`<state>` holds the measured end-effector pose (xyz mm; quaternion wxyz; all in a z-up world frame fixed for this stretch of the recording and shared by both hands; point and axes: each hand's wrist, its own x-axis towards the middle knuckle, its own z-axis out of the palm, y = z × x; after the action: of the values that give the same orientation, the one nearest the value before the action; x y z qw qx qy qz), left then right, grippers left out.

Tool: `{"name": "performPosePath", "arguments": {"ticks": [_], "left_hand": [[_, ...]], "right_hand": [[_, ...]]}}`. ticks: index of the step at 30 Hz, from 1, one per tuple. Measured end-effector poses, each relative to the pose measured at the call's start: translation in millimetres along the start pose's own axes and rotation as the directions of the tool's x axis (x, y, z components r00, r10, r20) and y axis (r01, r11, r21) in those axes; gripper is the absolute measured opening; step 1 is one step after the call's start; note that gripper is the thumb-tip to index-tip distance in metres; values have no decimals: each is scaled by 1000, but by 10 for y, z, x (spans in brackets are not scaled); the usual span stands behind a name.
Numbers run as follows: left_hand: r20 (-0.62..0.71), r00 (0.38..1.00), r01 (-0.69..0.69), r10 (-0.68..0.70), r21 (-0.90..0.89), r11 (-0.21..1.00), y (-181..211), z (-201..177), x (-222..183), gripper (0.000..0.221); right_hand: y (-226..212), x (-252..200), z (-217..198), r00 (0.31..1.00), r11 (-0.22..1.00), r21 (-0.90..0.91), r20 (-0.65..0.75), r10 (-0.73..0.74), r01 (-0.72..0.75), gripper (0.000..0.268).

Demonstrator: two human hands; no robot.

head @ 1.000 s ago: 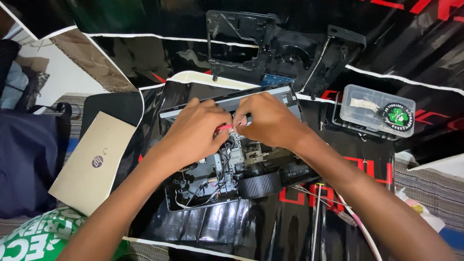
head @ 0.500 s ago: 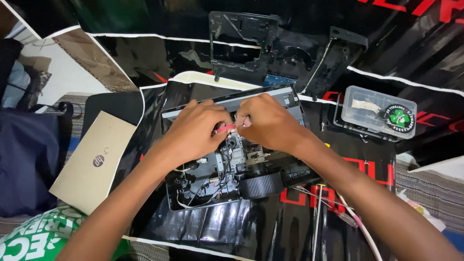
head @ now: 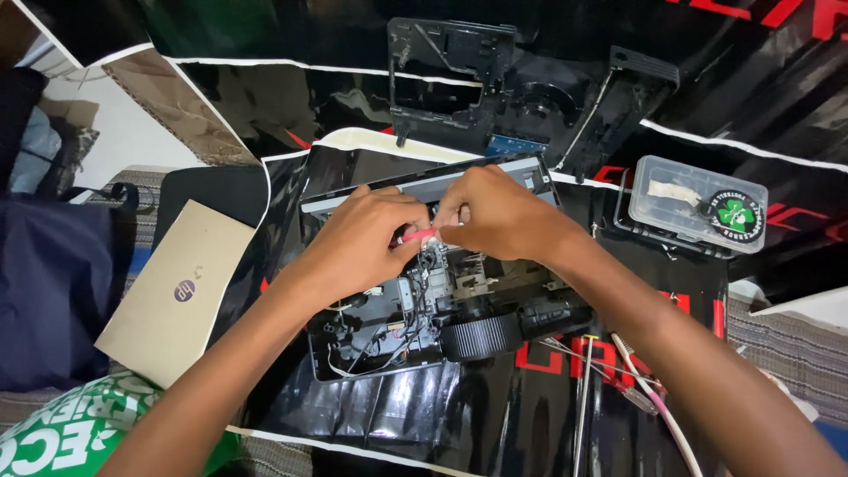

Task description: Attaching a metal shield and connecting internal wiring to a projector during a repair process.

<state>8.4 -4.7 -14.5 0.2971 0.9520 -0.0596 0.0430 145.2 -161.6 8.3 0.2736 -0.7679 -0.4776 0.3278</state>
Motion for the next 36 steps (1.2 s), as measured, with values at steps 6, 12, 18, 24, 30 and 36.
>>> {"name": "performPosePath", "arguments": {"ticks": [6,12,18,24,30,36], "left_hand": [[4,1000,21,-21,-20,1000,-37,1,65,24],[83,991,107,-101,-77,991,-38,-62,148,22],[141,977,169,-159,-57,984,-45,-85,184,19],[164,970,186,-181,-12,983,-119,-85,120,10],[172,978,154,-121,-193,969,-78,-306,-5,13],[67,997,49,-41,-120,992,-198,2,-58,19]], "right_hand": [[106,53,34,1000,998,-53,21,-13,15,22],[157,108,24,997,996,-74,64,54,-49,19],[223,199,-4,987,995,-35,122,101,-98,20],[147,256,-55,969,991,-54,213,127,-118,29],[91,284,-96,961,991,-78,245,127,-111,33],[26,353,-126,939,980,-85,280,197,-180,23]]}}
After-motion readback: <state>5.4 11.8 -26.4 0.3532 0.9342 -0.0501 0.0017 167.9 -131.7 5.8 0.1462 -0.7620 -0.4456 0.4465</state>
